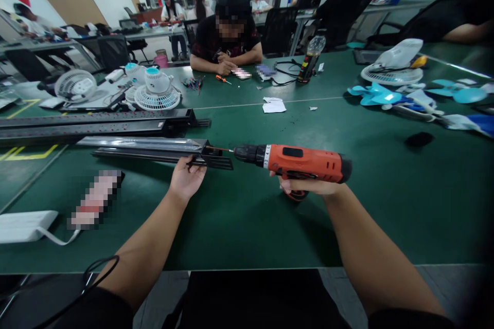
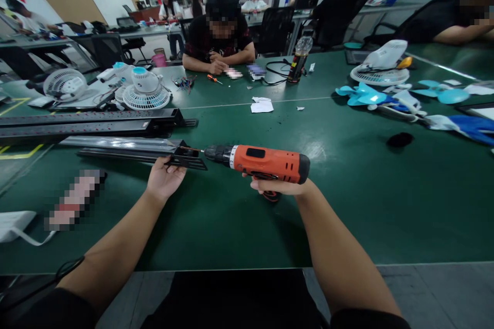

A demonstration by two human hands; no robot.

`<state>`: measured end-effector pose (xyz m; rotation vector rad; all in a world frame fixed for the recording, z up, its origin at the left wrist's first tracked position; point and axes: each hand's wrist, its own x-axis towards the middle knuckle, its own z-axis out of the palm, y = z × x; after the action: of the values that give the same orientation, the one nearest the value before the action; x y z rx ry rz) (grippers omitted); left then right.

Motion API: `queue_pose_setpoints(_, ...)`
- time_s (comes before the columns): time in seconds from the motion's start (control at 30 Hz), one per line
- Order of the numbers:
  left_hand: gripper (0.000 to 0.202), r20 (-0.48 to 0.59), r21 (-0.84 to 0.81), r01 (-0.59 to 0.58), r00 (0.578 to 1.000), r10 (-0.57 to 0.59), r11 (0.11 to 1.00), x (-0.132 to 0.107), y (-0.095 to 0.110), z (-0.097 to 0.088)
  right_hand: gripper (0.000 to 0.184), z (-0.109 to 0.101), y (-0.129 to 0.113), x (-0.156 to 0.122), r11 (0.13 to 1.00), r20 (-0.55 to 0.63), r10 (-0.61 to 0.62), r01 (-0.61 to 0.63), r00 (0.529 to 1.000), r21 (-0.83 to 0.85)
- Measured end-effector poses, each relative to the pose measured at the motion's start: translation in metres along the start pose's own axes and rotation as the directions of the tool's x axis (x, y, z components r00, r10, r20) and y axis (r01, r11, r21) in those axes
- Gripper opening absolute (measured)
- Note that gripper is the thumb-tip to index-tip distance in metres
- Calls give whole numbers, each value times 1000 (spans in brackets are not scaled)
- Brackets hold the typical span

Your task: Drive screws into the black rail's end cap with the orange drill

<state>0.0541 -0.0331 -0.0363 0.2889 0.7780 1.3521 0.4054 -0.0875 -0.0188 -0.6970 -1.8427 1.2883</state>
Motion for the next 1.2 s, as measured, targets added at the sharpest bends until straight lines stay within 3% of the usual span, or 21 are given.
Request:
queue_pose_setpoints(0.23, 27, 24, -6, 30, 999, -30, 1000, 1, 0, -1, 24, 1, -7, 0, 999, 70, 31, -29, 997, -28)
queue_pose_setpoints(0.53, 30, 27, -5, 16, 1000, -16, 1000, 1, -1, 0, 35, 0, 0, 0, 995, 137, 51, -62, 989, 77)
queue_pose_setpoints(0.73, 30, 40, -15, 21, 999, -20, 1000, 3, -1, -2, 27, 1, -5, 0, 999, 42, 42, -42, 998, -4)
queue_pose_setpoints(1.2, 35, 27, -8, 18, 999, -18, 1000, 8, -2, -7, 26, 2, -6, 1, 999, 46, 28, -29, 999, 19)
